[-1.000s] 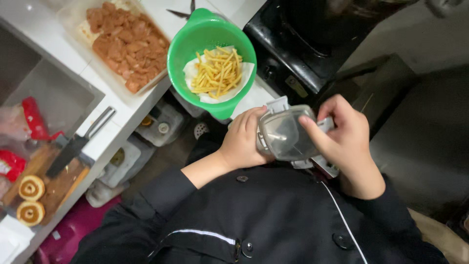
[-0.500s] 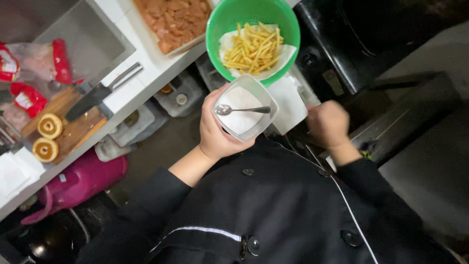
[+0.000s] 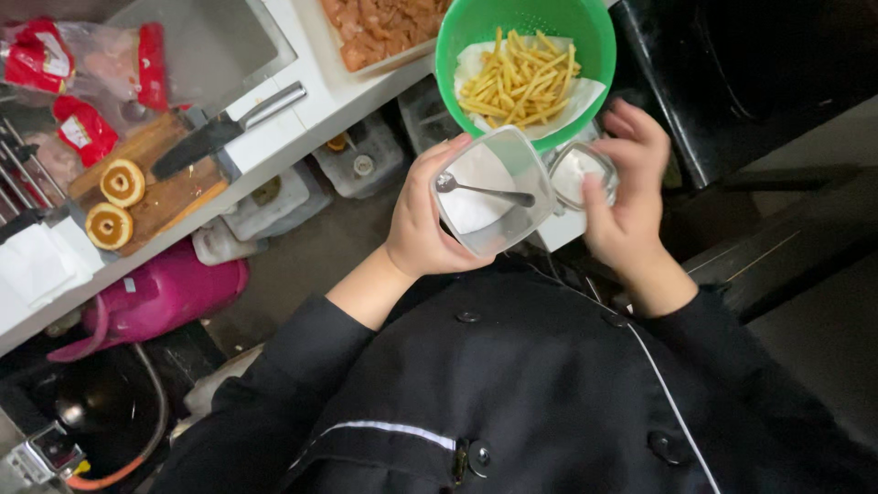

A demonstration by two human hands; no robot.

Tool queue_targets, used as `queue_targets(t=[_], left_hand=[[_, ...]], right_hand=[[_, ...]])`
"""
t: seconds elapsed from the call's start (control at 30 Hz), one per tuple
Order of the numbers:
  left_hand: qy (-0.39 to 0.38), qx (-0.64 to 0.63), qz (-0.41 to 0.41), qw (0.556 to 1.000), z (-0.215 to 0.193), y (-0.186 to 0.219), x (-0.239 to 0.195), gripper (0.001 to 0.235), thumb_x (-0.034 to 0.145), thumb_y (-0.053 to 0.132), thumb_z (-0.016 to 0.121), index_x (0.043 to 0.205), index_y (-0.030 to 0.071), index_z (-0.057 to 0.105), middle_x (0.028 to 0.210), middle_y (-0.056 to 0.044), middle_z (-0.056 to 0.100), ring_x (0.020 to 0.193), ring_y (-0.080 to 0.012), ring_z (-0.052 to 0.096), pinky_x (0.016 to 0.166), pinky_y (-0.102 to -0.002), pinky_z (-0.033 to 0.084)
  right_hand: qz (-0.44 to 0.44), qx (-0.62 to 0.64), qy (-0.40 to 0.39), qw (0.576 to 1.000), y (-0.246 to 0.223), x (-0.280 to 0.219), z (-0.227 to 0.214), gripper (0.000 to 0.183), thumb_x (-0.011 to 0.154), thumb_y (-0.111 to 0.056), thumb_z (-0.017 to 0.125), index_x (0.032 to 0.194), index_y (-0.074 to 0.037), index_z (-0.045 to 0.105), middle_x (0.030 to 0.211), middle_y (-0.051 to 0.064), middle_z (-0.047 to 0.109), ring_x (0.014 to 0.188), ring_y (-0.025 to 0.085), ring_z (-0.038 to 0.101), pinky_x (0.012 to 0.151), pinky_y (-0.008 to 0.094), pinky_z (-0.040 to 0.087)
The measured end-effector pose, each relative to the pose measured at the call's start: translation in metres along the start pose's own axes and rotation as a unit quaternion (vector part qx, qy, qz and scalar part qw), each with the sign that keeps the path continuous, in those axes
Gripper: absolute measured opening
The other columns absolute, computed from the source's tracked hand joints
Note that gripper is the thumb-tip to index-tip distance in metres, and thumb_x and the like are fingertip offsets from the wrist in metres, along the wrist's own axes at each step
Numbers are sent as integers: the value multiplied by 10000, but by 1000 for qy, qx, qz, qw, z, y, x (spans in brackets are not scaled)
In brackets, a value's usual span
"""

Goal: The person retrieves fried french fries from a deep fryer using a basket and tongs, places them in a green colander lined with paper towel, seasons them with salt, and transfers them into a paper serving cup.

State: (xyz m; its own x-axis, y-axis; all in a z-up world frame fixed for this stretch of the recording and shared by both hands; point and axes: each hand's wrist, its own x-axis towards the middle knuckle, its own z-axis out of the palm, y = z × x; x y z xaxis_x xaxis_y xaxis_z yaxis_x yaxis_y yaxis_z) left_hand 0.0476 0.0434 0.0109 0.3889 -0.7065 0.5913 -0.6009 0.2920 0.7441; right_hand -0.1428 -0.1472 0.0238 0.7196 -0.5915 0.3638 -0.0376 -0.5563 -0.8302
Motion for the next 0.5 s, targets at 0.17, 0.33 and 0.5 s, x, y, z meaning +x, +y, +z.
queue_targets(t=[0.17, 0.33, 0.5], left_hand=[[-27, 53, 73, 996, 6, 1, 8, 1022, 743, 312, 961, 1495, 32, 329, 1519, -176, 469, 1426, -369, 500, 1263, -527, 369], [-38, 89, 72, 993, 6, 2, 5, 1036, 746, 409, 944, 1497, 41, 333, 1527, -160, 471, 1437, -377, 485, 1269, -604, 283], [-53, 95, 59, 992, -2, -4, 3, 997, 771, 382, 933, 1496, 58, 329, 1534, -153, 471, 1444, -365, 494, 1289, -604, 264]], right_hand=[[-47, -360, -230, 903, -67, 37, 15, 258, 767, -400, 873, 930, -207, 820, 1586, 254, 322, 1459, 555, 158, 1007, 872, 112], [38, -336, -256, 906, -72, 39, 25, 182, 734, -336, 854, 869, -222, 809, 1620, 216, 330, 1505, 533, 150, 982, 921, 81], [50, -293, -263, 918, -58, 34, 33, 181, 727, -298, 855, 866, -196, 798, 1562, 207, 407, 1448, 492, 254, 974, 884, 117]])
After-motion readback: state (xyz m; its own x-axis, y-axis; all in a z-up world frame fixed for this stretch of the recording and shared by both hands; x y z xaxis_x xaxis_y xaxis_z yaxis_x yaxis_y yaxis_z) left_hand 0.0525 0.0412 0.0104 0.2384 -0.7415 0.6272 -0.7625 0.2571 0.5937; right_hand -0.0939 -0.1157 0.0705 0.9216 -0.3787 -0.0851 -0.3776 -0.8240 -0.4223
